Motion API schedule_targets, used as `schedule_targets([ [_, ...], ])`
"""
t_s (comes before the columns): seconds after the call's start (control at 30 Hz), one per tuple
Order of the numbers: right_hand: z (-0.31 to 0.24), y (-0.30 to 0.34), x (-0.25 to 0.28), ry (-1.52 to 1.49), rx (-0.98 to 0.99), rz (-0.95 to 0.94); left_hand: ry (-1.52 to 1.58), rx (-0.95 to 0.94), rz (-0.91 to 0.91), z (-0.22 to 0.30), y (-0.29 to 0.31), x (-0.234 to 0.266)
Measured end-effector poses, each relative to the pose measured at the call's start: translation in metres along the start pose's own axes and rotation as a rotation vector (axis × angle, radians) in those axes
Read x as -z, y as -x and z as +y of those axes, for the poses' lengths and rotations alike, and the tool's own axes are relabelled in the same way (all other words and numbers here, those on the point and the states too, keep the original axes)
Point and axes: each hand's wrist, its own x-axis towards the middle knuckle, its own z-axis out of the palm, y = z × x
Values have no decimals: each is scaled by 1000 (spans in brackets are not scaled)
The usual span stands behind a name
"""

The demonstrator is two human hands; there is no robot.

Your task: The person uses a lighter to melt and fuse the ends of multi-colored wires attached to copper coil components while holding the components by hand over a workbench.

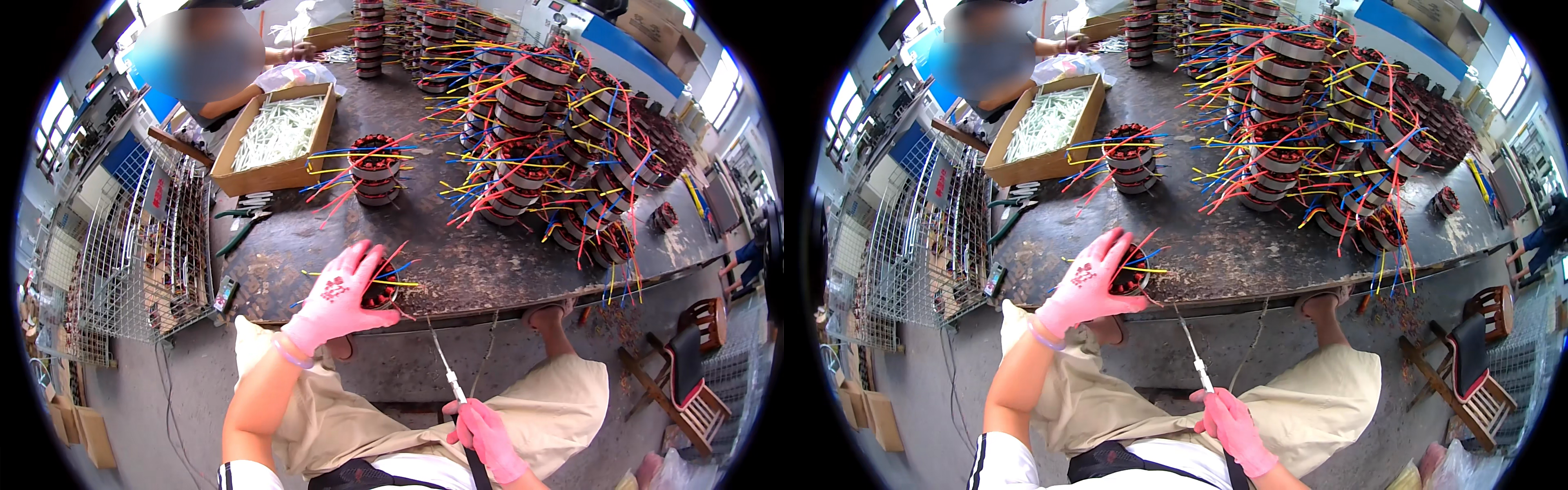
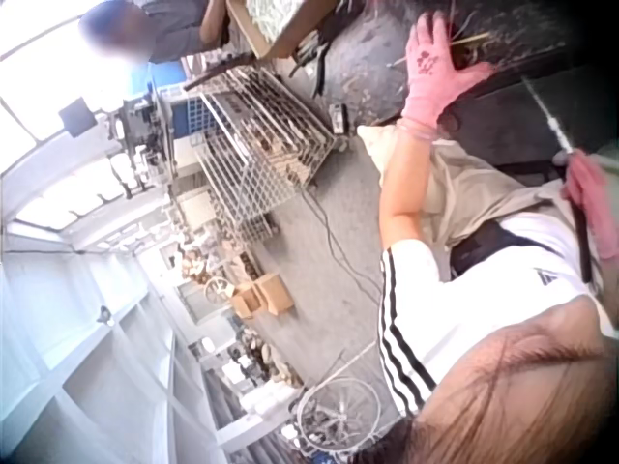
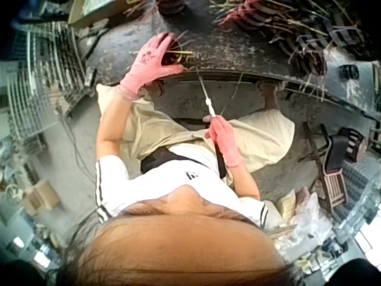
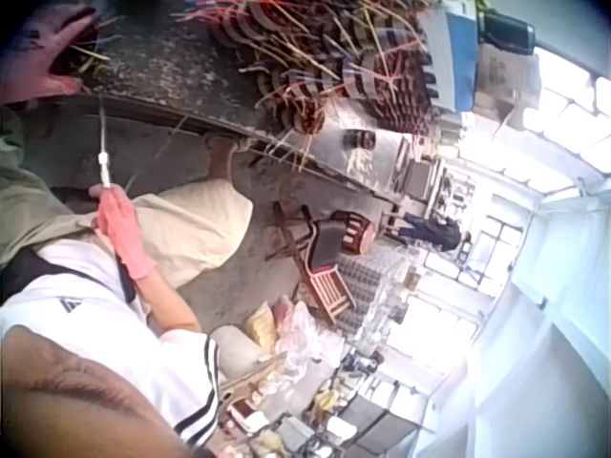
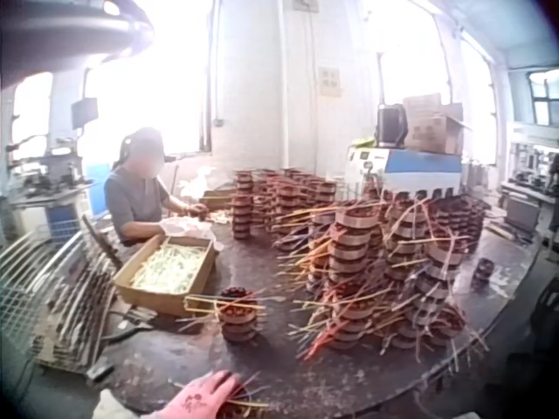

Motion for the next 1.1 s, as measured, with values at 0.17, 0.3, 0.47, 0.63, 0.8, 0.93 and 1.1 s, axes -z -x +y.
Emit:
schedule_targets([
  [0.17, -1, -2, -4, -10, -17, -31, 22, 57, -75, -17, 4, 10],
  [0.3, -5, -4, -8, 8, -16, -54, 45, 7, -30, -18, 2, 11],
  [0.47, -6, -5, -10, 27, -28, -50, 70, -27, -21, -20, -3, 7],
  [0.63, -2, -6, -8, 41, -28, -43, 76, -45, -19, -21, -4, 7],
  [0.8, -4, -8, -10, -21, -43, -63, 85, -31, -20, -21, -5, 6],
  [0.93, -5, -6, -10, -54, -47, -64, 83, -49, -15, -21, -5, 5],
  [1.1, -4, -5, -9, -5, -44, -44, 78, -41, -25, -20, -5, 7],
])
